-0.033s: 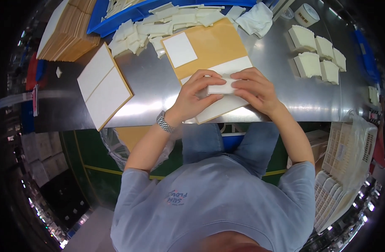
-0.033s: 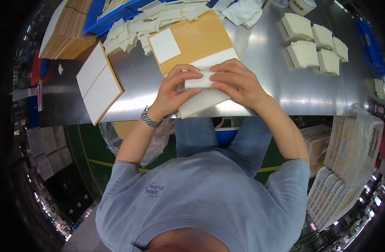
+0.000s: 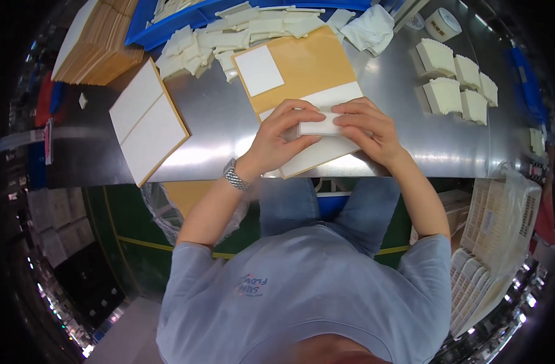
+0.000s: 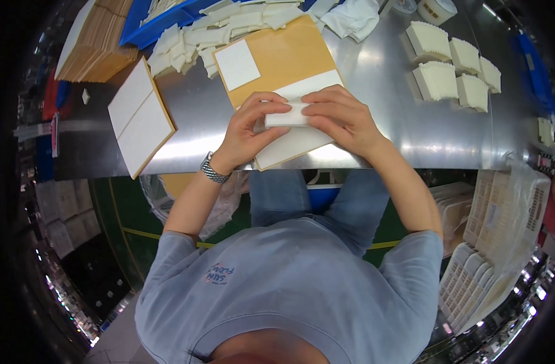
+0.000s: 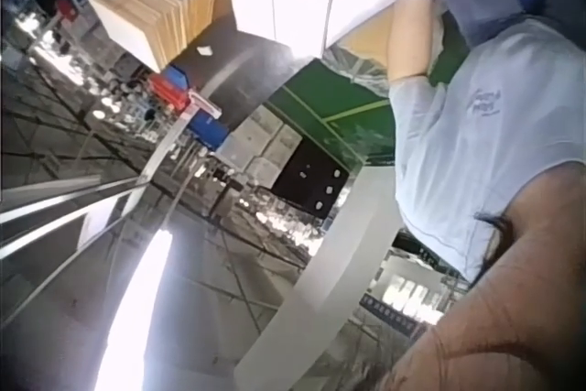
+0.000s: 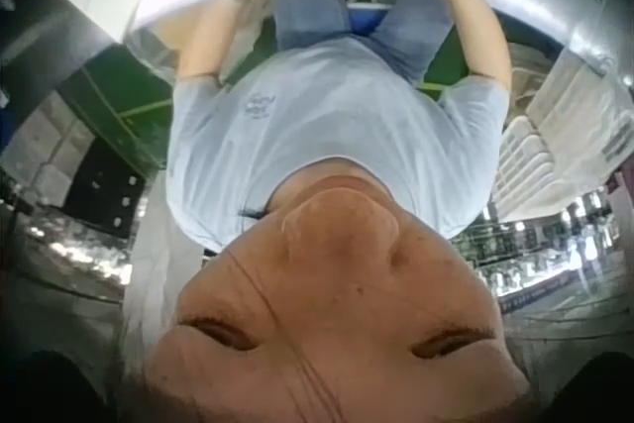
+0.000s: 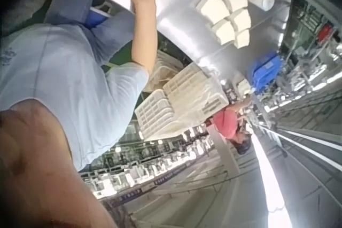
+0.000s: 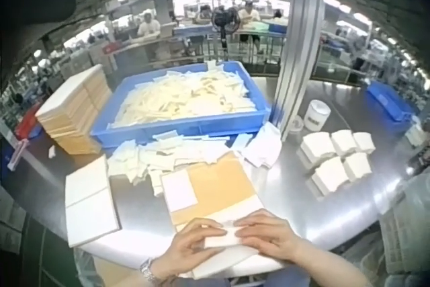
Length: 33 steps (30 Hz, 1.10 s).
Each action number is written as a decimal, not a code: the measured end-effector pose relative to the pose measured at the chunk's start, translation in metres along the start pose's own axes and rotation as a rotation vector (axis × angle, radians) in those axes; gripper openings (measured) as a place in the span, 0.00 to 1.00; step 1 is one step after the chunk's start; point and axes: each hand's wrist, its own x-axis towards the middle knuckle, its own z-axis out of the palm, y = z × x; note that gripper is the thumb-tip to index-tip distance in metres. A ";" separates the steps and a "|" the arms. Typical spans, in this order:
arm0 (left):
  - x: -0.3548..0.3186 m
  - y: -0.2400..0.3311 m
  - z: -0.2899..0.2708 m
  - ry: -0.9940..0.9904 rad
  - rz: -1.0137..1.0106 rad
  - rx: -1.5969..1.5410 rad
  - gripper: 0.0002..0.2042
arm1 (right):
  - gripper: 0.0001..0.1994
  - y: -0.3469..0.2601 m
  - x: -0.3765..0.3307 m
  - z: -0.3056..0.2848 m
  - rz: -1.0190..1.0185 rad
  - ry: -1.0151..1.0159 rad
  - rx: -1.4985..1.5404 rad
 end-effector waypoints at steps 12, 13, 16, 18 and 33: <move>0.001 -0.002 -0.001 0.001 -0.004 -0.117 0.18 | 0.11 -0.024 0.029 0.005 -0.019 -0.029 -0.187; 0.001 -0.003 -0.001 -0.017 -0.023 -0.107 0.19 | 0.12 -0.023 0.031 0.004 -0.046 -0.056 -0.222; 0.000 -0.007 0.000 -0.010 -0.035 -0.128 0.19 | 0.12 -0.022 0.034 0.005 -0.136 -0.080 -0.294; 0.001 -0.006 0.000 -0.012 0.000 -0.119 0.19 | 0.11 -0.017 0.031 0.006 -0.183 -0.065 -0.299; 0.000 -0.006 -0.001 -0.017 -0.003 -0.111 0.17 | 0.16 -0.020 0.037 0.011 -0.204 -0.031 -0.354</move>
